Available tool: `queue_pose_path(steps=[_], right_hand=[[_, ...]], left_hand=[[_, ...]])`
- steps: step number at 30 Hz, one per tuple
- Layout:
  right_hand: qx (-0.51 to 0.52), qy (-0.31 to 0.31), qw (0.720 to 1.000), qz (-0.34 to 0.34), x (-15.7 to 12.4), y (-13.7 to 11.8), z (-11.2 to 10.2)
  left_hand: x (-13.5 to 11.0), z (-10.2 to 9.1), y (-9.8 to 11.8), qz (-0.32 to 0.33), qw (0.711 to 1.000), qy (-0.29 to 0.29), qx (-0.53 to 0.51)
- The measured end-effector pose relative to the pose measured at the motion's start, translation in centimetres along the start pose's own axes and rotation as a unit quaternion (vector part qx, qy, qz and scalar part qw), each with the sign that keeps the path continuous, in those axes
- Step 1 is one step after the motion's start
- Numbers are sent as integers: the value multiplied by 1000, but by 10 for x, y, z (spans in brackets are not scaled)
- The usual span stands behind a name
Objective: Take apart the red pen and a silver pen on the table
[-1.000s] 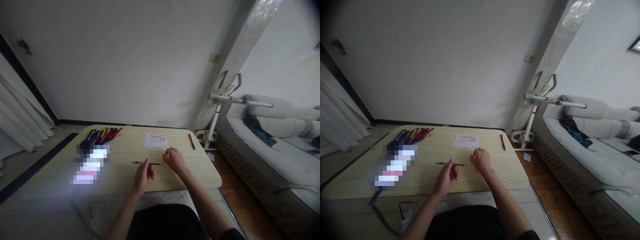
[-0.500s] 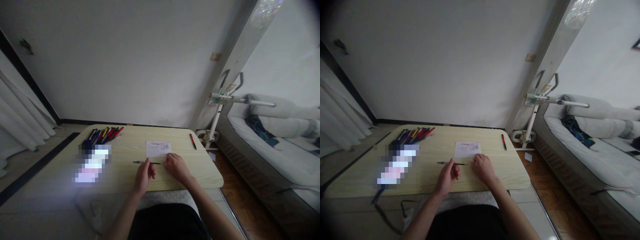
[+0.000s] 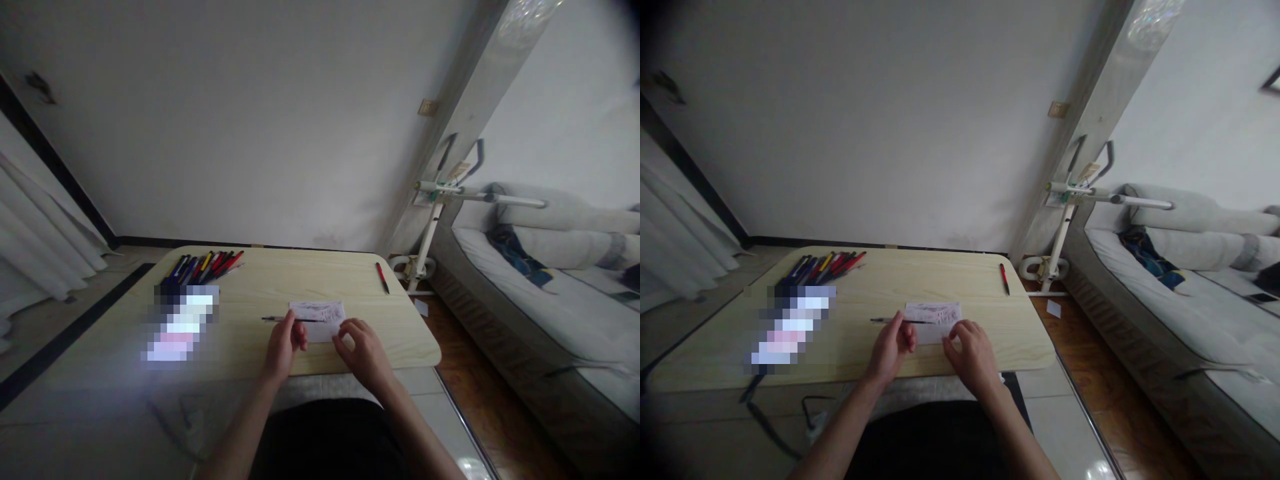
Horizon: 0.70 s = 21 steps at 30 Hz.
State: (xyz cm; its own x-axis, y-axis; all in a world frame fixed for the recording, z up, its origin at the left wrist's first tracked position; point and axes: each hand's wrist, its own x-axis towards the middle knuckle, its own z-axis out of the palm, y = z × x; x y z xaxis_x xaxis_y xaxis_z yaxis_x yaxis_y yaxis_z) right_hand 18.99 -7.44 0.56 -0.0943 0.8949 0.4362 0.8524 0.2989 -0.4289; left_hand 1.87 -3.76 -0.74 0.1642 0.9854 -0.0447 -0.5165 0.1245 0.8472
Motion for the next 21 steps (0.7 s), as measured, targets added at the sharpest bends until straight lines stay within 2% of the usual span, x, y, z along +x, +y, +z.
queue_pose_path(steps=[4,11,16,21], right_hand=[[-66,17,996,53,22,3,4],[-175,-33,978,113,29,6,13],[-196,-35,971,135,27,6,13],[-188,-25,974,124,28,9,14]], left_hand=[[1,-2,-2,1,1000,5,3],[1,-3,-3,4,1000,-11,2],[0,-1,-1,-3,1000,-5,15],[-1,0,1,1,1000,-3,23]])
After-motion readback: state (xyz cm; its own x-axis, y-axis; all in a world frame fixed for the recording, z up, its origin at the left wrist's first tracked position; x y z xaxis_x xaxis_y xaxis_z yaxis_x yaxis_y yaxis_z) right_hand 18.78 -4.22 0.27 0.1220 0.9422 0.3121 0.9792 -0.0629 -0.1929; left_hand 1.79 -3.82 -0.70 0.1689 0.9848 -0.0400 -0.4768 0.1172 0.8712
